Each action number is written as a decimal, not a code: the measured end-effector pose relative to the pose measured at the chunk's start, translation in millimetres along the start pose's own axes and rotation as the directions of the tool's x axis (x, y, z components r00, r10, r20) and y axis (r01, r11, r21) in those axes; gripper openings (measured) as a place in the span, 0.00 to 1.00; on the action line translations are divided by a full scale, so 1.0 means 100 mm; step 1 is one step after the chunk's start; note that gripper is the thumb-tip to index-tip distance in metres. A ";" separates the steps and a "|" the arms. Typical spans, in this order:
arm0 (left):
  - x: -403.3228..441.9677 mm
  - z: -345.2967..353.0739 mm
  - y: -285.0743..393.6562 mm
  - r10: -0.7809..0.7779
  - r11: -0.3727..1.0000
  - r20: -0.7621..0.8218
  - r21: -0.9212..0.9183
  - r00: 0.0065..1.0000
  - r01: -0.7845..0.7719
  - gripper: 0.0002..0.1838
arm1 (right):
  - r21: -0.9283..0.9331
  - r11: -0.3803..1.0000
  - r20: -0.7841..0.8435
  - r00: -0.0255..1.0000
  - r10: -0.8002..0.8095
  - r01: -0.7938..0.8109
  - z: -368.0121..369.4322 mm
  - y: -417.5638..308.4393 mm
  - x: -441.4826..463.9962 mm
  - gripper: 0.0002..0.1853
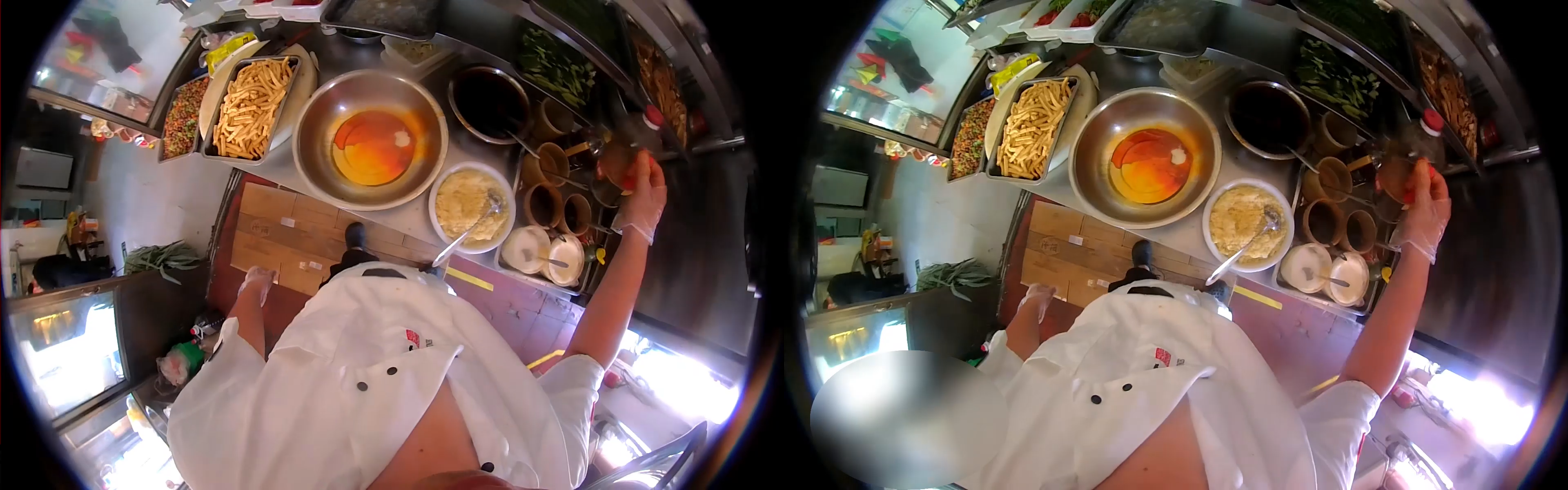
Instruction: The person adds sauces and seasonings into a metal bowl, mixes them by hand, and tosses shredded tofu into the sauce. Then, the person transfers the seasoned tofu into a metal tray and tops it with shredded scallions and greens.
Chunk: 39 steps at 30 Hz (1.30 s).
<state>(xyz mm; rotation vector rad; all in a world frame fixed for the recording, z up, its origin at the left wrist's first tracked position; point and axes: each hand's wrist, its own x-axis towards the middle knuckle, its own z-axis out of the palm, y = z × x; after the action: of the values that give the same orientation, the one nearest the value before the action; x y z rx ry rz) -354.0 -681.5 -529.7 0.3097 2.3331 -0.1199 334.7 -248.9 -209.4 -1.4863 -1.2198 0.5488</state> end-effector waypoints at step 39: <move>2.26 0.63 -0.52 0.341 0.868 0.311 0.259 0.887 -0.424 0.18 | -0.706 0.297 0.510 0.171 0.843 0.643 4.69 -0.51 -1.92 0.33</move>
<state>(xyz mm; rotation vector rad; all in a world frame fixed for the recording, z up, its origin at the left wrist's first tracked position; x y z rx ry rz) -477.2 -701.4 -734.7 0.8684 1.9453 -0.3245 -151.6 -219.8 -358.5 -2.4126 -3.0463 1.2142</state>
